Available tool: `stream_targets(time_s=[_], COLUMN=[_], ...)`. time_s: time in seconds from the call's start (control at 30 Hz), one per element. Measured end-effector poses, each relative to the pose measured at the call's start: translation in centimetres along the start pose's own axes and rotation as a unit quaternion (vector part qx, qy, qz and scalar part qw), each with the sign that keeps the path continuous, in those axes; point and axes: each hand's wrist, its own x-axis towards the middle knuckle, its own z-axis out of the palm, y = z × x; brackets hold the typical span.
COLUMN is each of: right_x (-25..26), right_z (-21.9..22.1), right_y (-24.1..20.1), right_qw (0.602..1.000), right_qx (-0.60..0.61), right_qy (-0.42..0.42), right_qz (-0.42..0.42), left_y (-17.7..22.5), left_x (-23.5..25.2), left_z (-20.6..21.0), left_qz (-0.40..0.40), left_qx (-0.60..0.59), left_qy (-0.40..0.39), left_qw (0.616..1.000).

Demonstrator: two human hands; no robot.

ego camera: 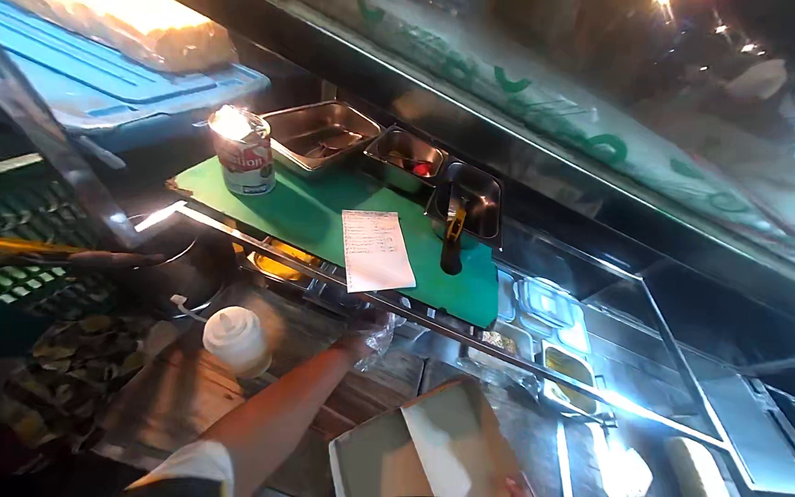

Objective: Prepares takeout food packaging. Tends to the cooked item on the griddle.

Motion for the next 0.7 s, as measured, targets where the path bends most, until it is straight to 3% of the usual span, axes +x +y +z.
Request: stream_targets(time_s=[0.07, 0.13, 0.2, 0.23, 0.3, 0.37, 0.47, 0.57, 0.63, 0.7], right_x=[0.8, 2.9, 6.0, 7.6, 10.8, 13.3, 15.6, 18.0, 15.0, 9.2], right_z=[1.2, 3.7, 7.3, 9.3, 13.3, 16.1, 18.3, 18.5, 18.3, 16.8], right_y=[-0.1, -1.6, -4.0, -5.2, -7.4, -8.9, -9.7, -6.8, -6.9, -5.8], right_qw=[0.999, 0.996, 0.988, 0.984, 0.974, 0.942, 0.847, 0.853, 0.816, 0.790], right_qx=[-0.032, -0.070, -0.124, -0.149, -0.196, -0.307, -0.489, -0.470, -0.530, -0.525], right_qy=[-0.006, -0.027, -0.069, -0.083, -0.100, -0.117, -0.182, -0.168, -0.129, -0.097], right_qz=[-0.019, -0.043, -0.055, -0.058, -0.057, -0.063, -0.100, -0.152, -0.193, -0.302], left_y=[-0.2, -0.9, -1.6, -1.7, -1.6, -1.3, -0.5, -1.1, -0.8, 0.2], left_x=[-0.6, -1.6, -3.7, -5.4, -9.1, -12.6, -17.6, -22.1, -23.9, -24.6], left_z=[-0.1, -0.4, -0.7, -0.8, -0.6, -0.1, 0.5, 2.0, 2.3, 2.4], left_qz=[0.006, 0.012, 0.018, 0.015, 0.017, 0.001, -0.090, -0.044, -0.007, 0.014], left_qx=[0.036, 0.001, -0.102, -0.172, -0.308, -0.452, -0.616, -0.746, -0.794, -0.816], left_qy=[-0.012, -0.012, 0.079, 0.153, 0.305, 0.370, 0.336, 0.242, 0.204, 0.188], left_qw=[0.999, 1.000, 0.991, 0.973, 0.901, 0.812, 0.707, 0.619, 0.573, 0.546])
